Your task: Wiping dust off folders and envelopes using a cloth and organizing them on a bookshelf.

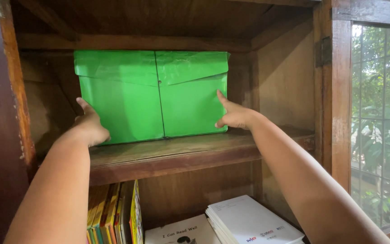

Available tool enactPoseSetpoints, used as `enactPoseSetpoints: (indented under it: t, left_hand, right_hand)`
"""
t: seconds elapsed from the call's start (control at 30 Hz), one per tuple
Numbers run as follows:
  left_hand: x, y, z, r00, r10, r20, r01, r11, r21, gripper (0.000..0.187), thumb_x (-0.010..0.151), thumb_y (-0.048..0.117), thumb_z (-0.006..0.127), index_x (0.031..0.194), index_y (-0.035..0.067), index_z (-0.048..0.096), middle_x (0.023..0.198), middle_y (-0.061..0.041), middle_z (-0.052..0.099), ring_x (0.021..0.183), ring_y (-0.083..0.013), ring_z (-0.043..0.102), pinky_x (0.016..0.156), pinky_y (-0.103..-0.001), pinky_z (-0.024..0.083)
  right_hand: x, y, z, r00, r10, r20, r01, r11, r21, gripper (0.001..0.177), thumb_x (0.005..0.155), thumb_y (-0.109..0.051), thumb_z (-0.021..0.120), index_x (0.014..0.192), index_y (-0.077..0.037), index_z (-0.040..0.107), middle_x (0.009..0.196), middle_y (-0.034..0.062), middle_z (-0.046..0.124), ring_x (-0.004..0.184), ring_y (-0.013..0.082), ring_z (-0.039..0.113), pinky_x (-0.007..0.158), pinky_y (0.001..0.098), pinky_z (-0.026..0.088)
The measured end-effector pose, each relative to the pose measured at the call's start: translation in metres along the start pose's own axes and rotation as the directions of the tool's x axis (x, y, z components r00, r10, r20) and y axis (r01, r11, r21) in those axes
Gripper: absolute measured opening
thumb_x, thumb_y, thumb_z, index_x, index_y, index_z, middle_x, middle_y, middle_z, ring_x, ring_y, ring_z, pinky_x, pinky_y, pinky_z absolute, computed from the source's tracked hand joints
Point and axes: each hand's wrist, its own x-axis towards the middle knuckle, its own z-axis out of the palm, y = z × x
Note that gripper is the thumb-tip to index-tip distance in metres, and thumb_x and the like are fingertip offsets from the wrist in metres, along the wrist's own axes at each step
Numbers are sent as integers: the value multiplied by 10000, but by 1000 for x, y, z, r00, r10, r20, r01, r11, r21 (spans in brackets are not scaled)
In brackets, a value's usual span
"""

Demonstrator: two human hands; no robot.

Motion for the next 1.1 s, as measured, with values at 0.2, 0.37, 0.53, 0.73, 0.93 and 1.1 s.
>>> enactPoseSetpoints:
  t: [0.2, 0.37, 0.53, 0.73, 0.93, 1.1]
  left_hand:
    - [-17, 11, -2, 992, 11, 122, -10, 1000, -9, 1337, 859, 128, 850, 1595, 125, -266, 1624, -414, 121, 1523, -522, 215, 1217, -636, 233]
    - [-7, 5, 11, 984, -10, 181, -12, 992, 124, 1345, 848, 284, 880, 1640, 202, -205, 1648, -374, 0, 1547, -496, 176, 1244, -628, 202]
    - [14, -7, 16, 982, 44, 183, -73, 986, 151, 1315, 857, 294, 879, 1660, 209, -159, 1638, -401, 53, 1545, -496, 177, 1250, -607, 219]
    - [64, -39, 38, 988, 111, 111, -128, 980, 155, 1380, 707, 279, 1000, 1682, 337, 26, 1567, -395, 331, 1449, -491, 420, 1170, -588, 369]
    - [25, -12, 16, 967, 255, -26, -254, 967, 12, 1218, 699, 200, 938, 1675, 315, 219, 1513, -376, 446, 1432, -468, 436, 1173, -582, 359]
    - [44, -8, 47, 966, 157, 205, -227, 896, 382, 1128, 692, 731, 830, 1630, 359, 327, 1694, -275, 179, 1521, -487, 274, 1206, -596, 299]
  right_hand:
    - [-34, -32, -5, 996, 9, 86, 6, 985, -175, 1237, 771, -207, 806, 1671, -232, -42, 1569, 322, 384, 1450, 467, 402, 1193, 543, 372]
    - [-11, -2, 0, 983, 51, 176, 4, 955, -296, 1205, 785, -212, 801, 1667, -258, -18, 1639, 334, 228, 1489, 479, 322, 1228, 542, 328]
    - [-16, 1, -4, 981, 23, 193, 32, 960, -278, 1146, 800, -220, 773, 1672, -254, 30, 1674, 294, 169, 1520, 454, 280, 1256, 532, 278]
    - [11, 32, 8, 994, -27, 109, 28, 1000, -3, 1090, 755, -138, 774, 1648, -344, 184, 1653, 218, 323, 1491, 427, 350, 1204, 487, 369]
    - [16, 36, 12, 997, -83, -8, 79, 915, 394, 1107, 713, 28, 735, 1654, -229, 212, 1685, 231, 238, 1572, 400, 162, 1276, 468, 171]
    - [42, 67, 13, 999, -33, 8, 33, 999, 2, 1162, 753, -174, 809, 1656, -380, 106, 1571, 269, 435, 1428, 466, 436, 1118, 524, 437]
